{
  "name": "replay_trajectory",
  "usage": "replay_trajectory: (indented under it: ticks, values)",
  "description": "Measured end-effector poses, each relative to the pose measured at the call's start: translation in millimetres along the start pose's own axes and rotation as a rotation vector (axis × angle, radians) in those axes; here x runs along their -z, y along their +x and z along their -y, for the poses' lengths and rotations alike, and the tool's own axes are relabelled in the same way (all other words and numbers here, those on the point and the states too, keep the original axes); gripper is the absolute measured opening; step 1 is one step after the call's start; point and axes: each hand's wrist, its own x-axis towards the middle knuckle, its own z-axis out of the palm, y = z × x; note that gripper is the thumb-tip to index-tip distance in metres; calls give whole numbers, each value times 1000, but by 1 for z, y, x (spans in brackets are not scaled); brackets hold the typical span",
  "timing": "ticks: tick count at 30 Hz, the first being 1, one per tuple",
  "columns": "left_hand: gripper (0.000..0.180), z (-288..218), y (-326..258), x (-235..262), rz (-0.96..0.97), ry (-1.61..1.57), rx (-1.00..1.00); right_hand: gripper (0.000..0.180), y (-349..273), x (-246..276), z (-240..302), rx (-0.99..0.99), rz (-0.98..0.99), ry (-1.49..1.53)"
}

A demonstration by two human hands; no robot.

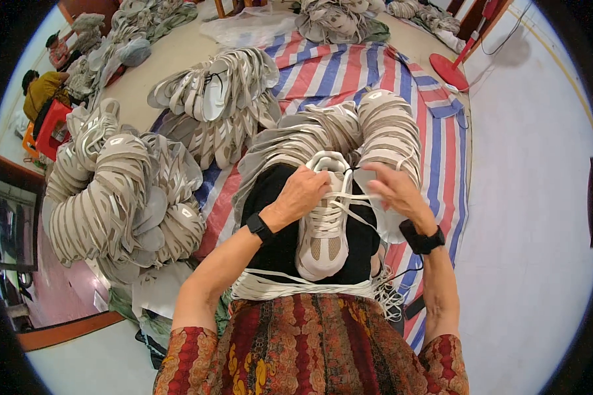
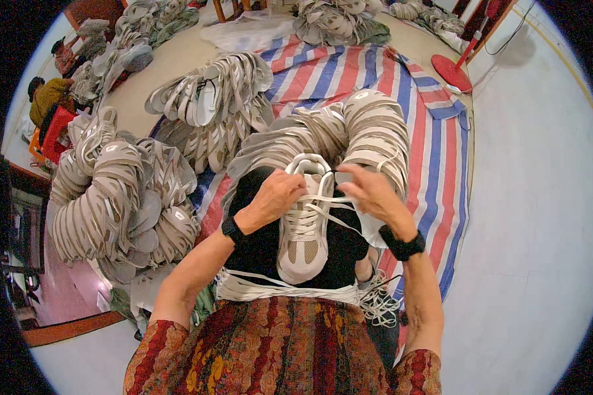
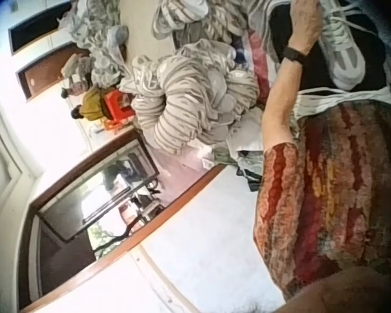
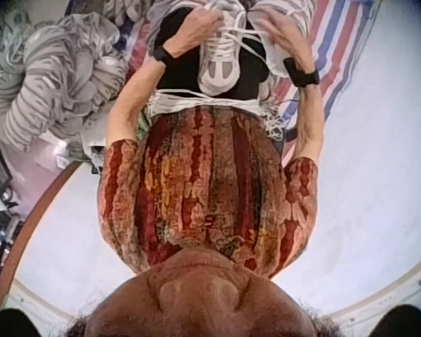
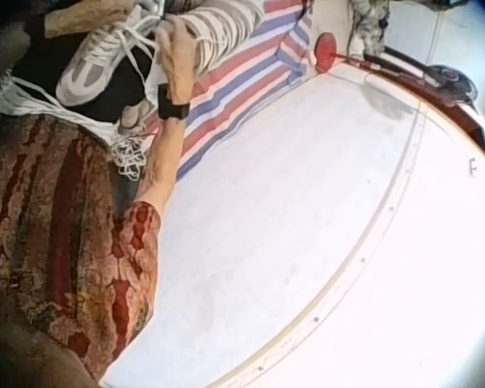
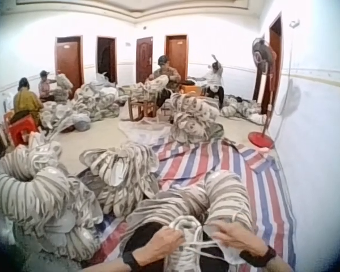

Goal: Lacing shoelaces into multiple pairs of athletic shoes in a factory setting.

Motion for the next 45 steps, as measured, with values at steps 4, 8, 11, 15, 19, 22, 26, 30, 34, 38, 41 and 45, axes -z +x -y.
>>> replay_trajectory:
  ticks: [4,8,11,15,19,22,26,30,34,38,41,45]
  values:
    - [7,-7,10,-3,47,8,39,45,19,-23,-8,390,182,-258]
    - [4,-15,15,-12,-49,-14,-173,39,25,-18,-33,661,47,-416]
    - [4,-17,14,-16,-18,82,-212,31,27,-21,-31,685,32,-545]
    - [5,-17,16,-18,23,98,-214,28,26,-20,-33,752,-12,-632]
    - [5,-17,22,-17,98,111,-205,29,26,-22,-43,752,-55,-632]
    - [9,-12,22,-7,22,185,-266,25,32,-23,-43,709,-47,-521]
    - [6,29,-10,61,-337,438,-63,17,40,-18,-45,602,76,-370]
    - [6,95,-111,120,-471,603,506,18,49,-21,-47,620,117,-230]
    - [23,79,-117,102,-274,425,410,19,49,-19,-45,651,176,-184]
    - [42,38,-56,48,-246,120,201,27,29,-14,-36,615,-159,-278]
    - [35,9,-31,27,-14,-122,233,32,3,-23,-40,688,-369,-449]
    - [34,3,-24,32,-4,-326,436,34,-15,-53,-47,548,-356,-534]
